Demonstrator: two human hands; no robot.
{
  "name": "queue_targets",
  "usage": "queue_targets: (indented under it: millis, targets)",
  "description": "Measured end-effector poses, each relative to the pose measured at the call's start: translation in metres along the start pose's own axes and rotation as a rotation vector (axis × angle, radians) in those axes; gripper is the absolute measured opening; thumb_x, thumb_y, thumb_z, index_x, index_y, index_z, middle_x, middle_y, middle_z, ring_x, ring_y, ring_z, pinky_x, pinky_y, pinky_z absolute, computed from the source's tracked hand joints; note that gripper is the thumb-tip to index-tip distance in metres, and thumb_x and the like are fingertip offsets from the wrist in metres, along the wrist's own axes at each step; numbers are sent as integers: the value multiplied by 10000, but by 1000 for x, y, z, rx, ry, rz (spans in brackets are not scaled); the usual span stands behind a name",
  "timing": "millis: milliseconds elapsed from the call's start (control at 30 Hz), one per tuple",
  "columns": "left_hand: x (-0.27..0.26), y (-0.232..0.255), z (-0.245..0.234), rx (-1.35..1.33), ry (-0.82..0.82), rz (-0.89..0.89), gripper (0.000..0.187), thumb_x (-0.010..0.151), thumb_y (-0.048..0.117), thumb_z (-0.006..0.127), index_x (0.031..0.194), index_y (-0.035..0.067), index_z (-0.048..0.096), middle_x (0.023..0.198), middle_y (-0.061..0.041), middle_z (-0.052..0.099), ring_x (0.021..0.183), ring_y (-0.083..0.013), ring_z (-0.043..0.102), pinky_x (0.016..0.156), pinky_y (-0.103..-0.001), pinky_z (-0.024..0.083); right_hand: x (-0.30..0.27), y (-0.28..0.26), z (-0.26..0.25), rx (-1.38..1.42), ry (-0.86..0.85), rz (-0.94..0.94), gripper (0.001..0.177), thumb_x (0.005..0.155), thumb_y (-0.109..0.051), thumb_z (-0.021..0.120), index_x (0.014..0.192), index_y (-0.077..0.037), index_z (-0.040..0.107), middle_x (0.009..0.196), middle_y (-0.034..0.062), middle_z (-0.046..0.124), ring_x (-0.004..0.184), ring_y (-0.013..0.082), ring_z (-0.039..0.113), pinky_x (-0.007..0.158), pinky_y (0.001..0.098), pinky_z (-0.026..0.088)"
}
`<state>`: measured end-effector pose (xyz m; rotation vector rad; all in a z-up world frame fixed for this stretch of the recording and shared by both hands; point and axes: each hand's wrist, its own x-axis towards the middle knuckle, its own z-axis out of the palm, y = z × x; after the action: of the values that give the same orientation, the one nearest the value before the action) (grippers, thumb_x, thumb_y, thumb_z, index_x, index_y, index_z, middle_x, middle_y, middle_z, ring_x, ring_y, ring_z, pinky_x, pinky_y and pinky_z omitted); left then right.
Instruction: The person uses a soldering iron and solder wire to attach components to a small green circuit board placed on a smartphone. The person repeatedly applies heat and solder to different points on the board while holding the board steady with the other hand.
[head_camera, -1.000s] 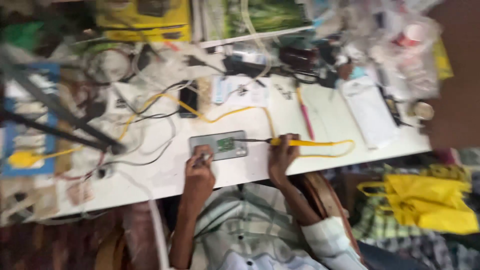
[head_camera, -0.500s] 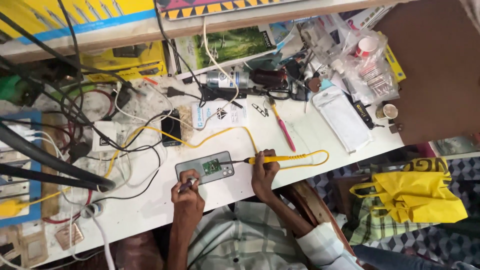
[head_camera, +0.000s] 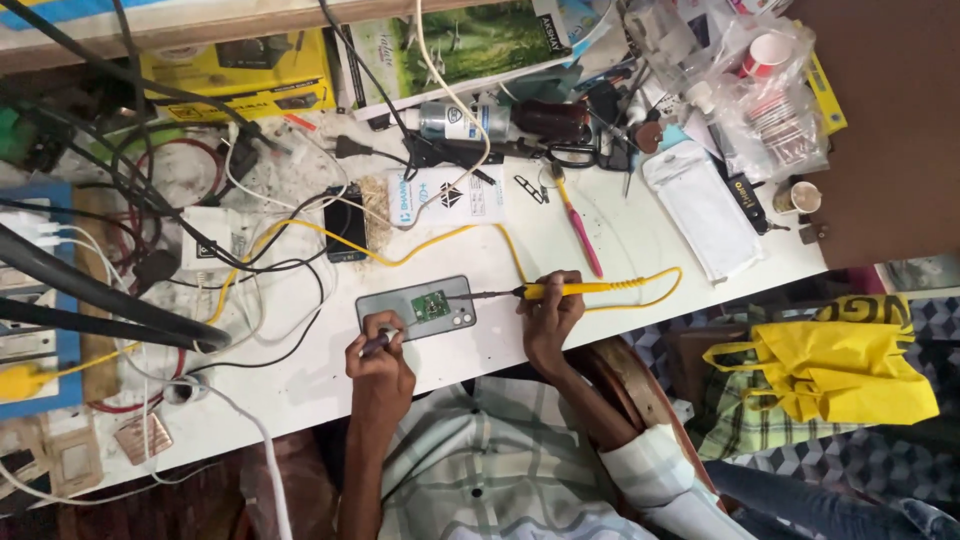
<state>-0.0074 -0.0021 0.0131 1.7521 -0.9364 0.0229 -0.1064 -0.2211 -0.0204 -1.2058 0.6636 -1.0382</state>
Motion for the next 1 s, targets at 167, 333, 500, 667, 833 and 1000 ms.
queue_targets:
  millis: [167, 333, 500, 667, 833, 1000]
  targets:
    - [1, 2, 0, 9, 6, 8, 544, 936, -191, 399, 1239, 86, 43, 1151, -188, 524, 793, -229, 561, 994, -349, 400, 2, -4, 5, -35, -30, -47, 272, 1109, -318, 474, 1013, -63, 480, 727, 53, 566, 514, 107, 554, 434, 232, 399]
    - [-3, -2, 0, 95, -3, 8, 541, 917, -190, 417, 1212, 81, 53, 1146, -185, 531, 797, -221, 578, 1030, -398, 357, 2, 0, 5, -39, -55, -45, 283, 1123, -312, 467, 1013, -53, 499, 694, 58, 578, 514, 101, 546, 445, 227, 392]
    - [-1, 0, -1, 26, 3, 11, 575, 953, -190, 421, 1279, 65, 21, 1173, -181, 529, 868, -243, 571, 1017, -332, 400, -2, 1, 3, -65, -54, -79, 269, 1125, -298, 494, 1018, -52, 505, 723, 62, 596, 559, 102, 540, 510, 247, 446]
    - [1, 3, -6, 294, -180, -145, 291, 952, -108, 461, 1102, 57, 274, 1124, -126, 574, 867, -221, 652, 1062, -413, 290, 3, 3, 5, -93, 16, -9, 284, 1101, -314, 498, 990, -53, 514, 698, 72, 588, 543, 116, 560, 476, 247, 402]
    - [-6, 0, -2, -18, 18, 9, 254, 1017, -67, 396, 1094, -233, 222, 1177, -144, 520, 928, -251, 579, 1093, -335, 294, 0, 9, -9, -100, 62, -20, 328, 1106, -362, 476, 973, -64, 507, 699, 65, 569, 514, 127, 537, 497, 277, 455]
    - [4, -6, -5, 134, -77, -69, 121, 936, -106, 459, 1036, -86, 395, 1137, -137, 546, 872, -238, 614, 1056, -373, 265, 13, 4, 5, -160, 61, -95, 369, 1133, -380, 456, 976, -51, 512, 733, 70, 565, 578, 129, 534, 536, 283, 454]
